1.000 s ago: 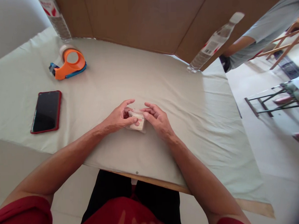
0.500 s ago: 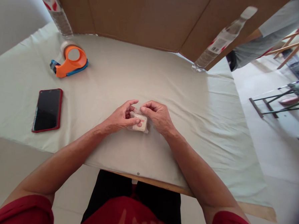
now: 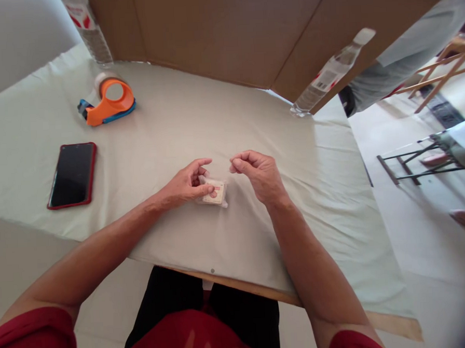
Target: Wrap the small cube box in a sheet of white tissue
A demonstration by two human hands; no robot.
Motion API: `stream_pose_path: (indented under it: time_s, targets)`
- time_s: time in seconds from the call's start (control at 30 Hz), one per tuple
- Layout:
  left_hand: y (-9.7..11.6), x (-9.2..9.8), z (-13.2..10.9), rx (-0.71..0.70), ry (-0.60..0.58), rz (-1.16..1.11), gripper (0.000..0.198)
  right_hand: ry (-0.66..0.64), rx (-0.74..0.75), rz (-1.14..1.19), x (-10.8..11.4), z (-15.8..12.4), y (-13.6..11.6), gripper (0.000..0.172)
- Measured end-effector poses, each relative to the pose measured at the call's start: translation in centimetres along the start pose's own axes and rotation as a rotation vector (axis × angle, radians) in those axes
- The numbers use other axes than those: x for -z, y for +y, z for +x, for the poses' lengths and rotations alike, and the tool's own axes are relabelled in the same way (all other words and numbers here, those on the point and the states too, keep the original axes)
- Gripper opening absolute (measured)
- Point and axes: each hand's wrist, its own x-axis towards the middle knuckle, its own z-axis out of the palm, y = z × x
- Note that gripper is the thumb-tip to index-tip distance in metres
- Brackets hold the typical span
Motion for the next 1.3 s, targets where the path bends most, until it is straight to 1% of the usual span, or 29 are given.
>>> stream_pose_path:
  time_s: [0.13, 0.2, 0.43, 0.53, 0.8, 0.9, 1.0, 1.17, 1.23, 1.3]
  targets:
    - [0.0, 0.0, 0.0, -0.011, -0.001, 0.004, 0.082, -0.037, -0.100, 0.090, -0.5, 0.1, 0.7, 0.022]
    - [0.1, 0.0, -0.1, -0.005, -0.004, 0.007, 0.083, -0.036, -0.122, 0.120, -0.7, 0.3, 1.0, 0.021]
    - [0.6, -0.3, -0.6, 0.037, -0.010, 0.013, 0.085, 0.091, -0.161, 0.156, -0.6, 0.6, 3.5, 0.026]
    - [0.6, -0.4, -0.6, 0.054, 0.000, 0.007, 0.086, 0.121, -0.170, 0.150, -0.5, 0.6, 4.1, 0.028]
    - [0.5, -0.7, -0.9, 0.074, 0.030, 0.027, 0.089, 0.168, -0.149, 0.205, -0.7, 0.5, 4.3, 0.030]
    - [0.6, -0.7, -1.1, 0.089, 0.052, 0.061, 0.087, 0.183, -0.159, 0.230, -0.7, 0.4, 4.4, 0.034]
    - [0.5, -0.8, -1.3, 0.087, 0.048, 0.068, 0.084, 0.171, -0.160, 0.231, -0.5, 0.4, 4.5, 0.036]
    - [0.9, -0.9, -1.6, 0.082, 0.038, 0.061, 0.084, 0.143, -0.114, 0.254, -0.2, 0.4, 4.8, 0.039]
    - [1.0, -0.8, -1.7, 0.079, 0.031, 0.018, 0.082, 0.146, -0.094, 0.252, -0.1, 0.5, 4.8, 0.040]
    - [1.1, -0.7, -1.8, 0.073, 0.032, -0.043, 0.071, 0.148, -0.084, 0.250, -0.1, 0.6, 4.9, 0.041]
